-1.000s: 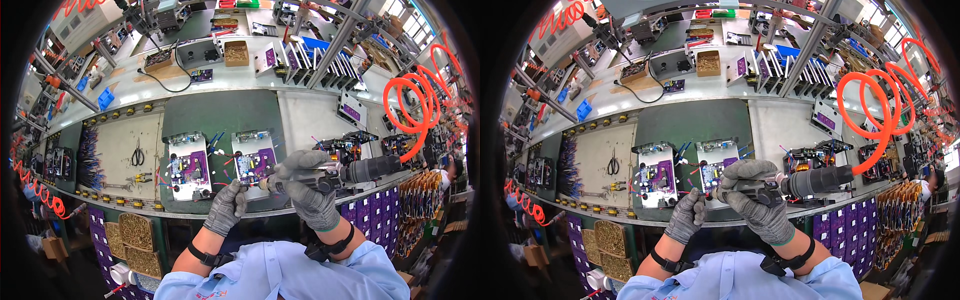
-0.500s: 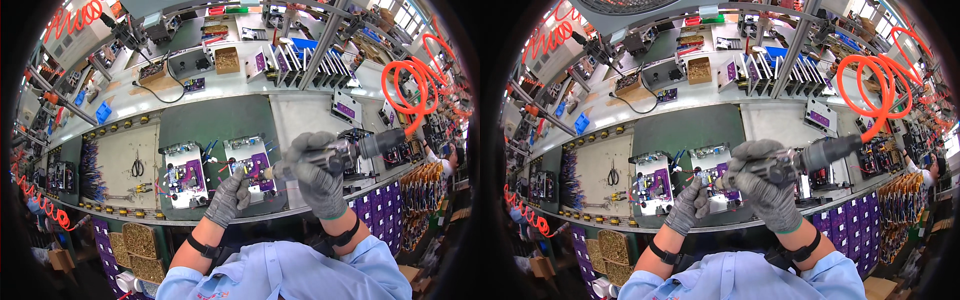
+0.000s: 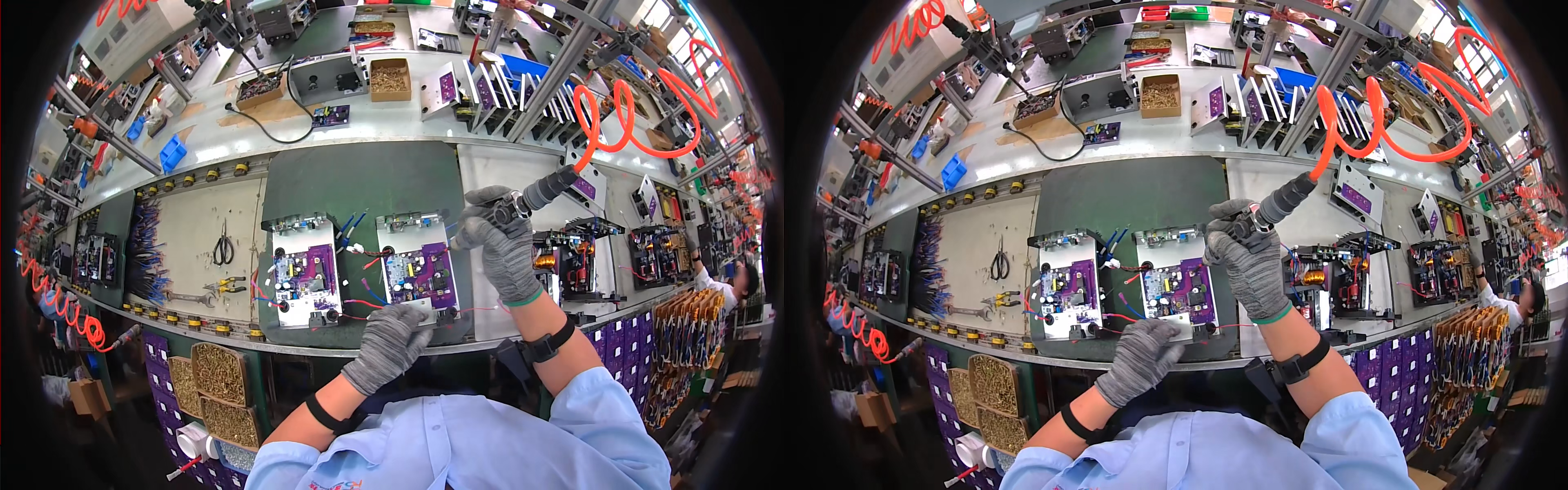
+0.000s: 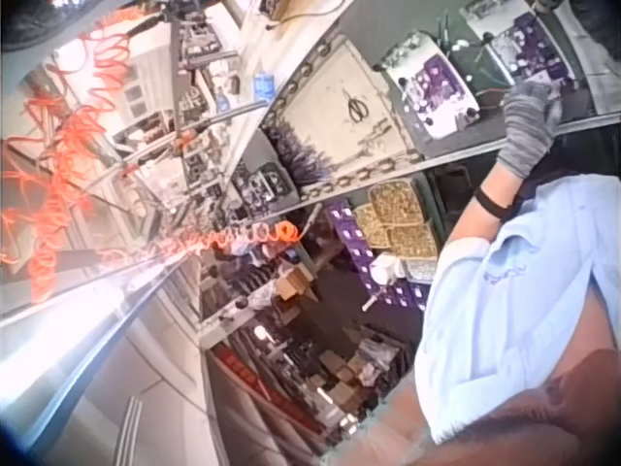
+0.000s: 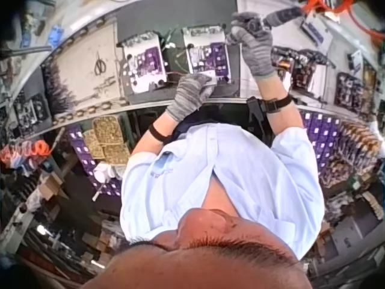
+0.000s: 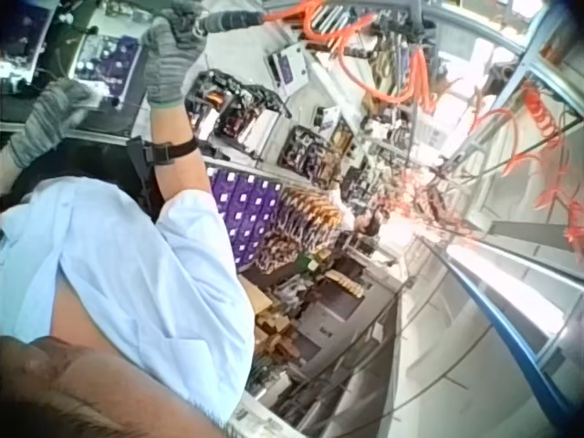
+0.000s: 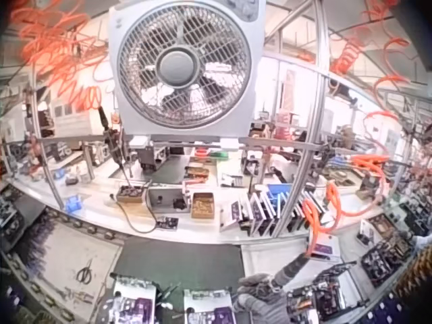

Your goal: Manually assemble components into an electronic housing and secure them with a powered screwdriver on an assembly line.

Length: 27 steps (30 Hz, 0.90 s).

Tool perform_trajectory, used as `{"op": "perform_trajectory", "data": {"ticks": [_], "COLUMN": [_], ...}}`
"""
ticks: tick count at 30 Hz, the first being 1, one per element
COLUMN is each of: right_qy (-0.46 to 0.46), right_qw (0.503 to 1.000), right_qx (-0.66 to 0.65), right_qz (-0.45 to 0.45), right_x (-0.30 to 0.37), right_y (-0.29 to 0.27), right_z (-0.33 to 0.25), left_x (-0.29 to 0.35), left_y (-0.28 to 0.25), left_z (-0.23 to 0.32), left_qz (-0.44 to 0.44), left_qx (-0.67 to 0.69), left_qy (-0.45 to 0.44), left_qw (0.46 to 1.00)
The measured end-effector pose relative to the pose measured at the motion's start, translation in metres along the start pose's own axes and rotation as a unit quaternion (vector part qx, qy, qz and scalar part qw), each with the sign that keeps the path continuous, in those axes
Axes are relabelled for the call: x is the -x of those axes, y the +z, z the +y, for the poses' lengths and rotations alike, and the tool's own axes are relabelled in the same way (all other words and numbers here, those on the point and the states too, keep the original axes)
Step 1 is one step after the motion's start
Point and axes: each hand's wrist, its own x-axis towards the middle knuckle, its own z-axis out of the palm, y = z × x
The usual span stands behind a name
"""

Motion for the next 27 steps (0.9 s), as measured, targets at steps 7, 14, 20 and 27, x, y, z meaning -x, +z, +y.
{"op": "perform_trajectory", "data": {"ticks": [7, 14, 20, 27], "right_qy": [0.013, 0.001, -0.004, -0.007], "right_qw": [0.997, 0.982, 0.987, 0.978], "right_qx": [0.078, 0.169, 0.151, 0.188], "right_qz": [-0.022, -0.086, -0.047, -0.088], "right_x": [0.005, 0.01, 0.004, 0.022], "right_y": [0.012, 0.019, 0.02, 0.016], "right_z": [0.006, 0.016, 0.016, 0.027], "left_x": [-0.007, -0.008, -0.009, -0.006], "left_y": [0.028, 0.035, 0.036, 0.034], "left_z": [0.005, 0.001, -0.002, -0.001], "left_qz": [-0.044, -0.032, -0.029, -0.033], "left_qx": [-0.049, -0.038, -0.016, -0.022], "left_qy": [0.066, 0.05, 0.053, 0.054], "left_qw": [0.996, 0.998, 0.998, 0.998]}}
